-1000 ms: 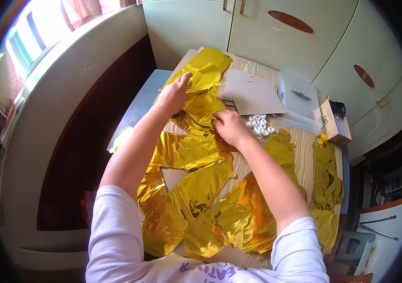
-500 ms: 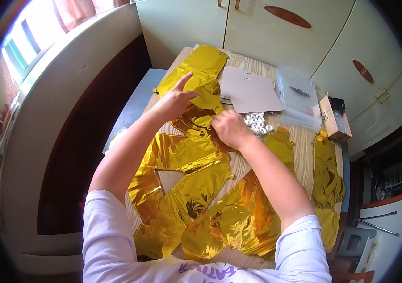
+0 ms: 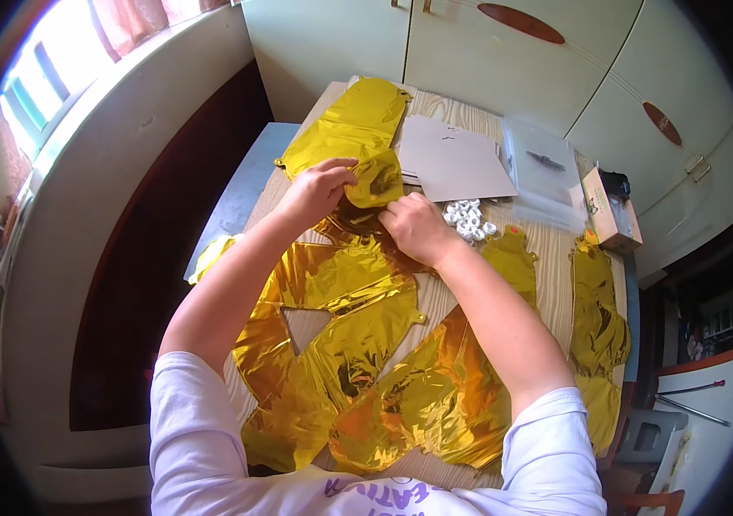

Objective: Folding gold foil balloons and placing them into plastic packaging with paper inserts.

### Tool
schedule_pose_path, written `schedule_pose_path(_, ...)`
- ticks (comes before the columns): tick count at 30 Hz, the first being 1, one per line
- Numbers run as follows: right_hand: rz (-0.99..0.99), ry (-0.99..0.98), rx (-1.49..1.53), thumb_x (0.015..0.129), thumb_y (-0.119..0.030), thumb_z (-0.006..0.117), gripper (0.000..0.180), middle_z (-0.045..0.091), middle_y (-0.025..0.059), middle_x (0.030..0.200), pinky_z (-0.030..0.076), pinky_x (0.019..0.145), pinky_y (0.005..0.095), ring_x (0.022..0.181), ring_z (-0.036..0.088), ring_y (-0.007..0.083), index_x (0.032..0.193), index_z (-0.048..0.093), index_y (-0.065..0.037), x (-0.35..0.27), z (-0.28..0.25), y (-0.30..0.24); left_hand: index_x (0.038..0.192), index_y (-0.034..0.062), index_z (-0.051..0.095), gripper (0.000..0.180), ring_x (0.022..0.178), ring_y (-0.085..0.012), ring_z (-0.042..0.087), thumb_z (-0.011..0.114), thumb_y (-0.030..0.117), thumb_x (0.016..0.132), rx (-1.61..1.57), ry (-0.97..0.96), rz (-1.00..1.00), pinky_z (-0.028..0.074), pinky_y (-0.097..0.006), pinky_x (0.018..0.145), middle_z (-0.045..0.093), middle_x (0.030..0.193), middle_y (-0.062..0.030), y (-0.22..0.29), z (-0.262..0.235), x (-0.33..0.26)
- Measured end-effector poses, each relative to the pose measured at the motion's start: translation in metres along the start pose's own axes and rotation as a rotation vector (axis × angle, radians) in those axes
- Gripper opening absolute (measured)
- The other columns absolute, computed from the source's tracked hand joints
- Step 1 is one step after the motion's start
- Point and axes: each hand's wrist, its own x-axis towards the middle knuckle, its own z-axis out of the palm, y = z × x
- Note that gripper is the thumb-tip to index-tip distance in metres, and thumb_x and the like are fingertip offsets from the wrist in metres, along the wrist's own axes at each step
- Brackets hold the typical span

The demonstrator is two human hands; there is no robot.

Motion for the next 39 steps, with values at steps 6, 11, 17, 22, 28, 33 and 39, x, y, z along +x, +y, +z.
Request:
schedule_pose_path(6, 0.203, 0.07, 0.278, 0.085, -0.013, 0.066, 0.011, 0.068, 0.0123, 0.092, 0.052, 0.088, 0.0404, 0.091, 0.067, 0.0315, 0.092, 0.069, -0.005, 0.008, -0.002, -0.004, 0.135, 0.0171, 0.056, 0.049, 0.098, -0.0392, 0.07, 0.059, 0.002, 0.089, -0.051, -0.018, -0.125, 0.056, -0.045, 0.087, 0.073, 0.117, -0.0142, 0.005, 0.004, -0.007)
schedule_pose_path(11, 0.721, 0.155, 0.54, 0.086, -0.019, 0.073, 0.04, 0.063, 0.0184, 0.118, 0.054, 0.089, 0.039, 0.099, 0.066, 0.0275, 0.118, 0.06, 0.001, 0.029, -0.019, -0.015, 0.147, 0.0183, 0.042, 0.062, 0.098, -0.0376, 0.071, 0.06, 0.002, 0.089, -0.039, -0.121, -0.322, 0.056, -0.043, 0.086, 0.074, 0.107, -0.0209, 0.014, 0.0, -0.01)
schedule_pose_path(17, 1.079, 0.183, 1.217, 0.082, -0.026, 0.082, 0.08, 0.06, 0.023, 0.124, 0.053, 0.089, 0.0331, 0.107, 0.064, 0.0243, 0.139, 0.04, 0.01, 0.038, 0.004, 0.013, 0.146, 0.0222, 0.045, 0.058, 0.091, -0.0386, 0.07, 0.061, 0.01, 0.091, 0.033, -0.024, -0.183, 0.056, -0.046, 0.079, 0.074, 0.098, -0.0139, 0.02, 0.006, -0.008)
schedule_pose_path(22, 1.102, -0.037, 1.091, 0.079, -0.028, 0.083, 0.074, 0.067, 0.0211, 0.12, 0.053, 0.095, 0.0359, 0.108, 0.067, 0.0259, 0.137, 0.049, 0.004, 0.033, 0.0, 0.01, 0.149, 0.0197, 0.043, 0.071, 0.092, -0.0372, 0.069, 0.067, 0.007, 0.084, 0.132, -0.2, -0.027, 0.056, -0.046, 0.08, 0.072, 0.104, -0.0128, 0.022, 0.004, -0.009)
schedule_pose_path(28, 0.729, -0.114, 0.552, 0.084, -0.03, 0.077, 0.046, 0.075, 0.0129, 0.113, 0.053, 0.096, 0.0365, 0.104, 0.071, 0.0266, 0.12, 0.068, -0.002, 0.03, 0.0, -0.002, 0.145, 0.0136, 0.046, 0.068, 0.097, -0.0366, 0.068, 0.06, -0.003, 0.081, 0.188, -0.155, -0.058, 0.055, -0.046, 0.081, 0.07, 0.108, -0.0144, -0.011, 0.001, -0.01)
schedule_pose_path(33, 0.665, -0.238, 0.457, 0.082, -0.039, 0.077, 0.061, 0.066, 0.0178, 0.131, 0.046, 0.108, 0.0404, 0.126, 0.059, 0.0317, 0.13, 0.065, -0.003, 0.035, -0.018, -0.009, 0.122, 0.0101, 0.051, 0.038, 0.092, -0.0364, 0.067, 0.059, 0.0, 0.086, 0.387, -0.099, 0.122, 0.055, -0.045, 0.076, 0.059, 0.117, -0.0132, -0.02, -0.022, 0.015)
schedule_pose_path(39, 0.441, -0.152, 0.495, 0.08, -0.038, 0.076, 0.066, 0.055, 0.0154, 0.142, 0.042, 0.113, 0.0414, 0.133, 0.05, 0.0325, 0.134, 0.061, -0.005, 0.017, -0.016, 0.001, 0.113, 0.0094, 0.057, 0.029, 0.091, -0.0327, 0.067, 0.063, 0.006, 0.084, 0.452, -0.325, 0.373, 0.057, -0.042, 0.078, 0.059, 0.109, -0.0111, -0.03, -0.031, 0.004)
